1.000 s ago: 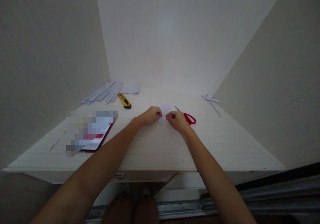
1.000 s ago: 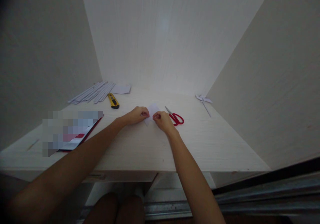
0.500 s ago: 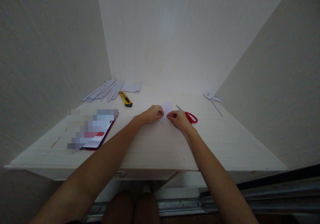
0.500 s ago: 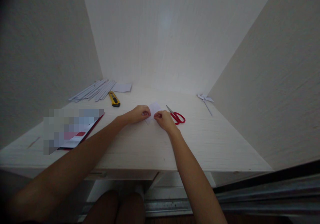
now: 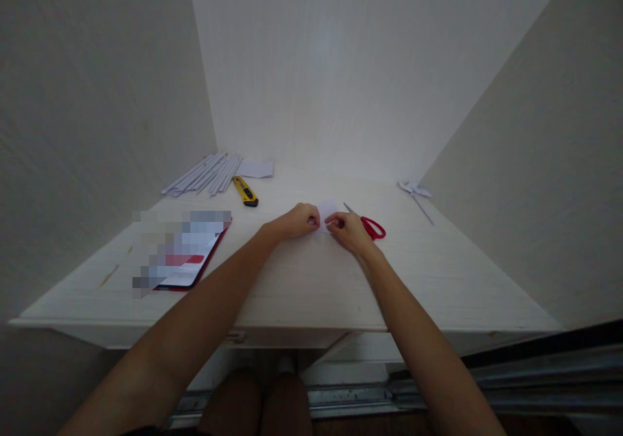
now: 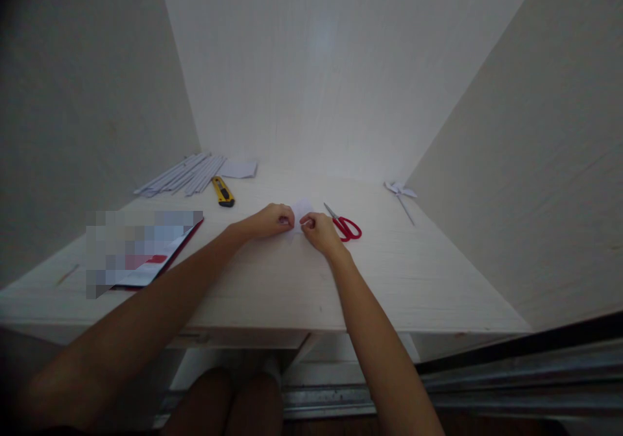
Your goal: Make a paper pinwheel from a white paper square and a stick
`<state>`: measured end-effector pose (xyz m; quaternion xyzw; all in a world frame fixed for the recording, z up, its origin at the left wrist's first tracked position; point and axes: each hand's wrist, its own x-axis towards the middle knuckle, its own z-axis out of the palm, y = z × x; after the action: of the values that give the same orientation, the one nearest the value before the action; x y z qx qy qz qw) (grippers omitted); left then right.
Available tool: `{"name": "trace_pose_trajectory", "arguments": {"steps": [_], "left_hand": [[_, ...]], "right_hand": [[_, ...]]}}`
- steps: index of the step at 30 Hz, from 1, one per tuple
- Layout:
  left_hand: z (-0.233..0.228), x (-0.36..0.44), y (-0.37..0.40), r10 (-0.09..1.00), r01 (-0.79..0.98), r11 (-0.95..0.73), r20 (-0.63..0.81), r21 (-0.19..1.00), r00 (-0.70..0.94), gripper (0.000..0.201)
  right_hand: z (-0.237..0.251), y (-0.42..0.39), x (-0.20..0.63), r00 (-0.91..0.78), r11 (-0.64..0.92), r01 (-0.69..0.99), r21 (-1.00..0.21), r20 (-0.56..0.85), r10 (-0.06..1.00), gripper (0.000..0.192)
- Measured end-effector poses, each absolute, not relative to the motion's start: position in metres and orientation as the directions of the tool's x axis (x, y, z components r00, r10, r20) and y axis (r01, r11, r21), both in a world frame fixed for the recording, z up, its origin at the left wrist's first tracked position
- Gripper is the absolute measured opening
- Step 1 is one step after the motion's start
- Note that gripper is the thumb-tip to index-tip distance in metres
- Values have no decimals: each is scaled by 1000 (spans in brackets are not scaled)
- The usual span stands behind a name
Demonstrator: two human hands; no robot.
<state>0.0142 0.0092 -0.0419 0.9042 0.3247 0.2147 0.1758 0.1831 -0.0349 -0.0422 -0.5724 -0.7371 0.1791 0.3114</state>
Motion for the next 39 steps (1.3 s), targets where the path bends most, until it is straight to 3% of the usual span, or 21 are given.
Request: {"name": "trace_pose_trajectory", "arguments": {"steps": [3,6,11,15,24,32,39], "left_hand": [[-44,12,10,605,490,-788,315,374,731,14],[-45,10,9,607,502,-788,310,357,732,13],[-40,9,4,650,556,-746,222,366,727,14],[-35,10,1,698,616,-699,160,363,698,25],[-31,11,-1,622,568,-758,93,320,777,26],[-30,12,0,568,510,-787,84,346,819,22],[-26,12,-6,616,547,-746,82,381,784,31]], "right_hand": [[-41,-35,184,-109,226,711,-666,212,971,23],[-39,-35,189,-183,243,693,-679,161,970,17],[-39,-35,200,-384,428,707,-563,202,901,13],[-37,-37,202,-452,470,716,-516,170,876,11],[-30,-40,203,-505,406,676,-615,15,863,16],[-26,-45,201,-355,216,702,-679,-70,932,21],[-29,-41,203,-235,114,728,-676,-90,968,21]]}}
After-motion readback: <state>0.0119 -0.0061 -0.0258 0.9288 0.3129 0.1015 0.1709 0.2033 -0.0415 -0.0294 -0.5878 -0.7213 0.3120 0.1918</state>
